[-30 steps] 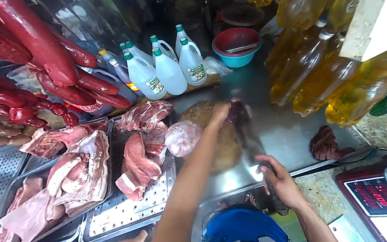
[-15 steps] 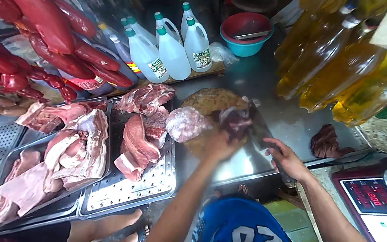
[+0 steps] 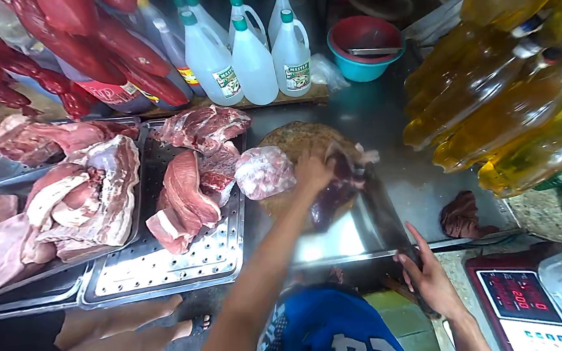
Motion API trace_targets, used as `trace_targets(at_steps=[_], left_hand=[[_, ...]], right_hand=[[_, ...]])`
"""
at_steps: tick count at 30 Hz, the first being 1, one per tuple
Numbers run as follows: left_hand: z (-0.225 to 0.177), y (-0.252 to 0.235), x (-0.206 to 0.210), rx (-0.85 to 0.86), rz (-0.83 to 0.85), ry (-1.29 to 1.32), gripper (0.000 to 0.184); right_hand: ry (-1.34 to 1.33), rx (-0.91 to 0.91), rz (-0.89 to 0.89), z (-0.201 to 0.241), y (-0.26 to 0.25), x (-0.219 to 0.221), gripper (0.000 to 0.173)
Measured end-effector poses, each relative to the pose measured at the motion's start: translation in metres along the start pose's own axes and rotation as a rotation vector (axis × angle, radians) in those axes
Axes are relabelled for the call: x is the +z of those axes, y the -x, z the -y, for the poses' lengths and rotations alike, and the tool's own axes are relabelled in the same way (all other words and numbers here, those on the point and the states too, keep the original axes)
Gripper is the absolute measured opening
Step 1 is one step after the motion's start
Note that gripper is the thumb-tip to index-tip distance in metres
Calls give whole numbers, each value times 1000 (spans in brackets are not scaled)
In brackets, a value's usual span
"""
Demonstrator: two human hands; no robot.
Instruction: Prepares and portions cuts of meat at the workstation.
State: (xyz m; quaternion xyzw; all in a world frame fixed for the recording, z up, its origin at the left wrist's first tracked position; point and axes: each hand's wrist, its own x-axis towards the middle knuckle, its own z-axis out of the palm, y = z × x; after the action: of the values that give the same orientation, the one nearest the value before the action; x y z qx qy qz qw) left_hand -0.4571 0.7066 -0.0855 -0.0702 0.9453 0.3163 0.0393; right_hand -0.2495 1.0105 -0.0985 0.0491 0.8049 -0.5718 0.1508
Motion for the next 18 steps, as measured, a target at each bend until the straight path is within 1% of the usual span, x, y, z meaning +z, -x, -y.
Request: trace_targets(at_steps=[1,2,3,4,5,7,9,10,12,15,18], left_hand=[[9,22,4,-30,57,-66,89],[11,41,9,-40,115,-144,108],[9,55,17,-26,155,-228,116],[5,64,27,-5,172,-272,115],[1,67,34,9,170,-278,108],[-2,62,36,-11,193,-241,90],[3,55,25,-29,276,-219,77],[9,53,19,-24,319,-201,73],[25,56,9,12,351,-201,67],[47,62,-1,87,286,-230,60],[60,65,4,139,222,-202,58]], right_hand=[[26,7,-28,-6,9,-3,80],[39,19,-53,-12,16,-5,82],[51,35,-77,-18,25,-6,80],[74,39,-97,-22,31,-7,77],[106,13,-124,-25,34,-8,73],[201,-127,-169,-28,29,-7,62],[334,-260,-158,-20,11,-8,50],[412,-304,-132,-10,0,-9,48],[544,-372,-63,12,-17,-5,48],[651,-410,65,35,-40,4,47],[752,-390,189,52,-54,9,47]])
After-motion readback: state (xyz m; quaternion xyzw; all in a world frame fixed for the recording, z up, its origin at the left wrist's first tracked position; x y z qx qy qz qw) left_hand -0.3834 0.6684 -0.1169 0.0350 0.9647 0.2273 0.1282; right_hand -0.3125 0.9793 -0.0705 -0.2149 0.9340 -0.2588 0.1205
